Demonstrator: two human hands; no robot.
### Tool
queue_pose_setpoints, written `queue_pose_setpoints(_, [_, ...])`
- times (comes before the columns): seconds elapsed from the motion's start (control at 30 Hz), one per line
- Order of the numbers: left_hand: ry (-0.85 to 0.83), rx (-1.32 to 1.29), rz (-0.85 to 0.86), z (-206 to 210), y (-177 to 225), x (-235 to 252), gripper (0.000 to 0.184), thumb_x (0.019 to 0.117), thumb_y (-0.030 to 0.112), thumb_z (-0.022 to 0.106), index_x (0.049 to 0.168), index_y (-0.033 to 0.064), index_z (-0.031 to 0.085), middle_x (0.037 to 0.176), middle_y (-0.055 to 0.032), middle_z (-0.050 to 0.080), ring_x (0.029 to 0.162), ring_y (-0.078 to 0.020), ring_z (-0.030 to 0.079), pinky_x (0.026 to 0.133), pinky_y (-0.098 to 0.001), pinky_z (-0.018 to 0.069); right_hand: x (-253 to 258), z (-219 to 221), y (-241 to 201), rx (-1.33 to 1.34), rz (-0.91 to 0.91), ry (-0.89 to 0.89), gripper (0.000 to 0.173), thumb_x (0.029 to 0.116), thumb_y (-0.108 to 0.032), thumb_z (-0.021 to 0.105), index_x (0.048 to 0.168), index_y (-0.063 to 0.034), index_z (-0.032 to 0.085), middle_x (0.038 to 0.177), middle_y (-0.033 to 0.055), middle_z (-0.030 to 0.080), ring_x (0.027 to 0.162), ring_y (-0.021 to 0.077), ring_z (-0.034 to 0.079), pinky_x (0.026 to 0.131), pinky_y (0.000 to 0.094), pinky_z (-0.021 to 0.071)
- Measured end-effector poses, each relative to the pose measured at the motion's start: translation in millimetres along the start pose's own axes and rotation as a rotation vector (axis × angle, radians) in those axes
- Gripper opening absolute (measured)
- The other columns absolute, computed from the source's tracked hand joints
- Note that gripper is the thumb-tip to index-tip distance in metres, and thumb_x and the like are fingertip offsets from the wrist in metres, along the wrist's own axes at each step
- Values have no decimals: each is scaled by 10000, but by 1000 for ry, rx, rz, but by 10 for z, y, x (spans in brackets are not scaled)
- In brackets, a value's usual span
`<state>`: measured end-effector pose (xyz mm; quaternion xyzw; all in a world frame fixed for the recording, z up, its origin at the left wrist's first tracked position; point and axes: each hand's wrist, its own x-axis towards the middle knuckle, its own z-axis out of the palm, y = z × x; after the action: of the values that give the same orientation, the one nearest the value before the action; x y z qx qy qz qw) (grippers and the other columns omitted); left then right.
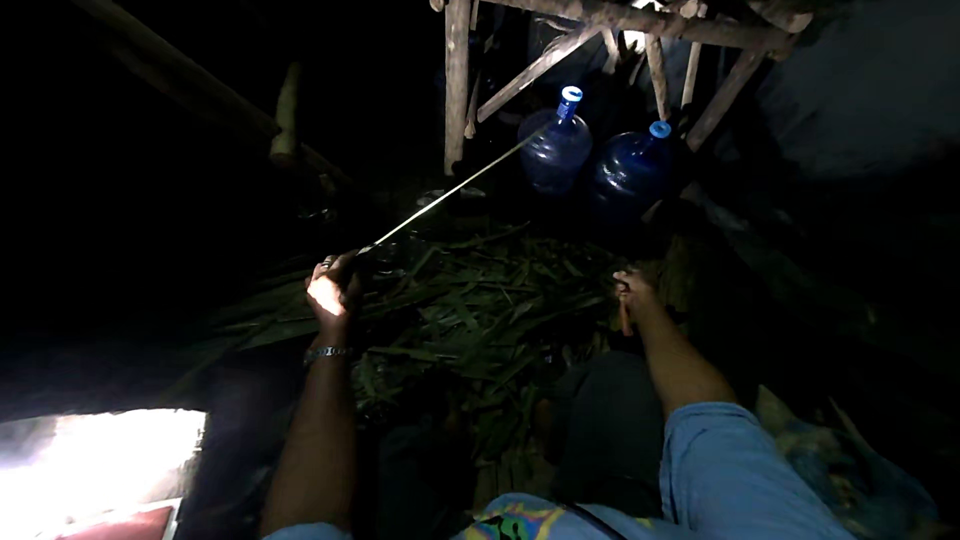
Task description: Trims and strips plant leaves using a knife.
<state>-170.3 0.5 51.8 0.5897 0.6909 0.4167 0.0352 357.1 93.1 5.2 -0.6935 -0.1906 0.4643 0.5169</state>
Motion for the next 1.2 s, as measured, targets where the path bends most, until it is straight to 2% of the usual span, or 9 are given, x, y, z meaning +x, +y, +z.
queue_pose_setpoints(0.13, [-199,-2,-13,226,311,-57,270,1043,142,578,1263,44,700,1201,-235,700,1107,-450,671,981,-670,473,-270,419,-71,-387,-105,-471,363,1008,-8,551,1366,-67,553,864,60,645,514,61,459,467,208,403])
queue_pose_setpoints(0.23, [-431,-127,-22,402,499,-136,305,1075,225,539,1276,39,674,1048,-220,726,953,-394,708,905,-624,527,-633,822,-175,-590,-233,-846,389,1025,-42,556,1412,-70,554,869,50,649,531,55,467,486,205,402])
queue_pose_setpoints(0.33, [-524,-338,-60,504,633,-203,297,1087,207,508,1216,2,680,904,-149,708,770,-222,679,785,-434,577,-1021,1053,-301,-486,-341,-1108,405,1009,-31,528,1413,-53,538,835,32,633,538,38,477,495,182,413])
queue_pose_setpoints(0.4, [-533,-430,-93,534,700,-237,281,1086,185,509,1190,-9,683,818,-100,675,646,-125,607,664,-319,552,-1259,1157,-337,-415,-399,-1181,402,993,-23,531,1393,-48,559,822,31,638,537,33,484,493,173,414])
queue_pose_setpoints(0.57, [-627,-542,-54,644,770,-316,288,1081,188,514,1186,-26,675,767,-36,657,563,-43,566,563,-223,518,-1714,1361,-284,-452,-435,-1051,410,1015,-23,550,1424,-40,547,809,47,635,505,40,443,481,191,396])
queue_pose_setpoints(0.73, [-637,-553,-17,631,800,-373,293,1075,175,521,1221,-33,667,810,-50,686,620,-50,620,628,-239,560,-1895,1462,-248,-595,-341,-973,393,1027,-25,557,1417,-8,518,821,53,620,493,32,408,465,187,359])
queue_pose_setpoints(0.87, [-601,-523,40,681,759,-408,292,1069,179,524,1192,-32,683,822,-71,707,629,-79,645,653,-275,578,-1910,1499,-196,-521,-292,-967,357,1033,-15,538,1390,-22,542,798,49,613,484,29,401,455,181,346])
queue_pose_setpoints(1.07, [-648,-569,7,640,853,-398,278,1074,175,518,1177,-32,674,820,-47,709,606,-55,642,616,-241,575,-1895,1501,-190,-444,-422,-861,340,1037,-16,530,1372,-8,583,801,55,622,512,42,411,478,199,359])
queue_pose_setpoints(1.2, [-735,-558,4,647,768,-390,275,1071,171,520,1181,-28,675,851,-44,721,658,-52,662,654,-246,583,-1731,1427,-249,-364,-509,-780,340,1033,-33,544,1368,-18,594,819,60,645,484,42,411,441,196,362])
